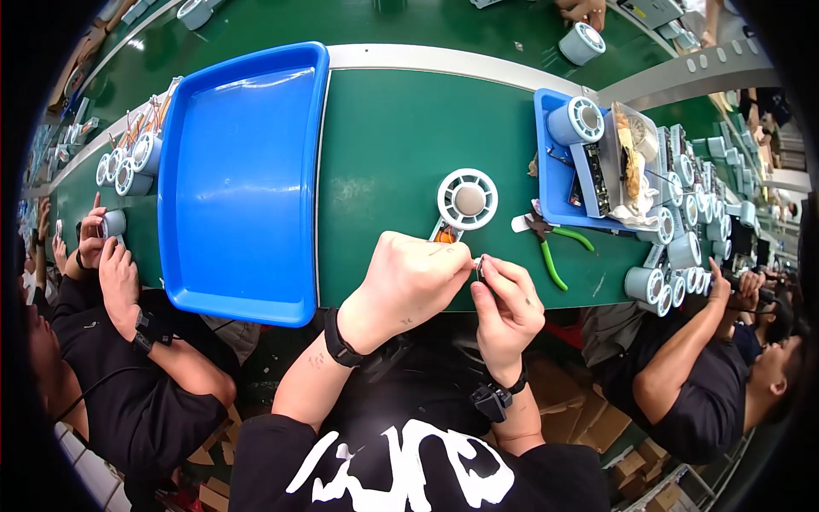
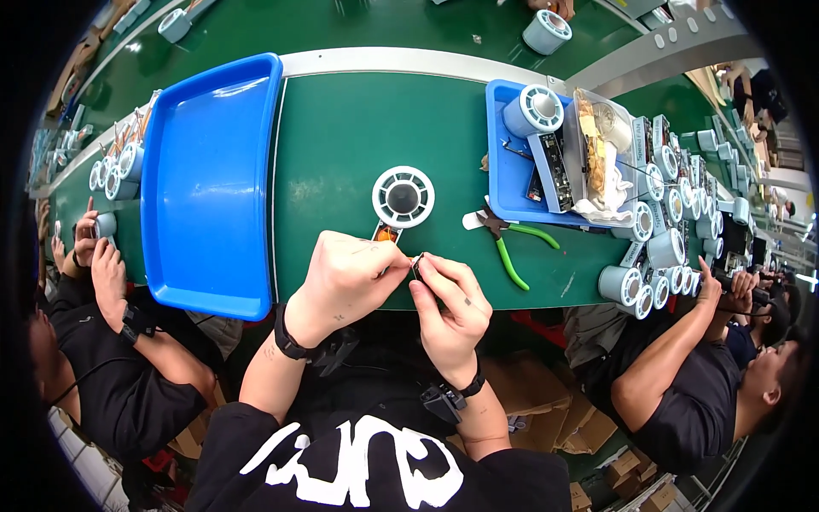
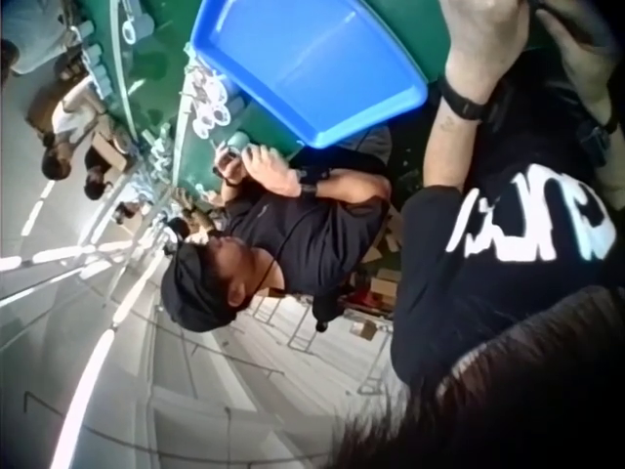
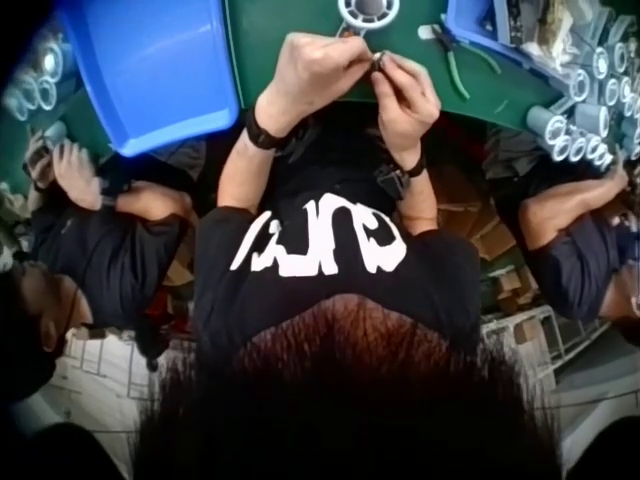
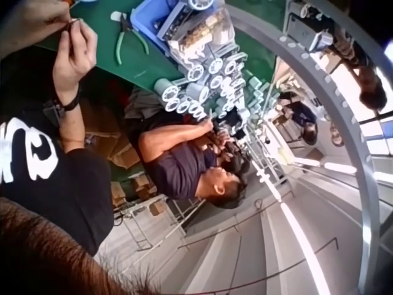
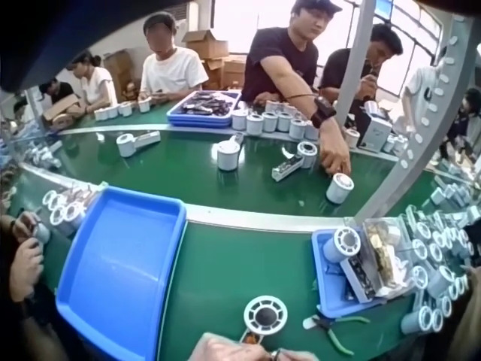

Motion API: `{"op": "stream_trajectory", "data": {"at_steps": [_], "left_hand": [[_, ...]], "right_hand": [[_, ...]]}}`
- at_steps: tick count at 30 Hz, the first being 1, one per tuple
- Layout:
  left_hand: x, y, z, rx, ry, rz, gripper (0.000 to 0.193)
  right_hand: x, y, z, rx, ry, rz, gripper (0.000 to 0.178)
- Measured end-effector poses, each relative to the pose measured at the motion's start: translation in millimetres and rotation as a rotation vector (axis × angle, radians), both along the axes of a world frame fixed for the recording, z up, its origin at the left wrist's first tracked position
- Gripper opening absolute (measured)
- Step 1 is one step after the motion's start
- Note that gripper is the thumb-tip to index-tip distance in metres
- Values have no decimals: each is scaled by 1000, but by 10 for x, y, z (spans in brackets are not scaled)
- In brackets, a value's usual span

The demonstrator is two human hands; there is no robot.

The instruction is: Assembling small electronic components and wiring them into circular plastic housings at a factory workstation.

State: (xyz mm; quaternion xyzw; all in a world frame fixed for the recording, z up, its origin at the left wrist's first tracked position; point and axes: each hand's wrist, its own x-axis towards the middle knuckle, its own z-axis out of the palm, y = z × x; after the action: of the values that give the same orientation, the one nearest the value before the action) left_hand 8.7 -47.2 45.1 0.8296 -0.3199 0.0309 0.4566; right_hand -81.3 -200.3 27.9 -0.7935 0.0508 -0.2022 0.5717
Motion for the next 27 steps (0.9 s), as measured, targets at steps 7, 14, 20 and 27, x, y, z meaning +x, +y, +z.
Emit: {"op": "stream_trajectory", "data": {"at_steps": [7, 14, 20, 27], "left_hand": [[123, -3, 76, 41, -55, -25, 15], [194, -10, 115, -15, -137, -46, 18], [248, 45, 107, 69, -155, -140, 21], [342, 56, 162, 114, -176, -218, 22]], "right_hand": [[150, -198, 227, 178, 203, 175, 29], [279, -357, 399, 208, 312, 273, 28], [340, -387, 422, 221, 351, 319, 28], [425, -463, 451, 141, 400, 414, 28]]}}
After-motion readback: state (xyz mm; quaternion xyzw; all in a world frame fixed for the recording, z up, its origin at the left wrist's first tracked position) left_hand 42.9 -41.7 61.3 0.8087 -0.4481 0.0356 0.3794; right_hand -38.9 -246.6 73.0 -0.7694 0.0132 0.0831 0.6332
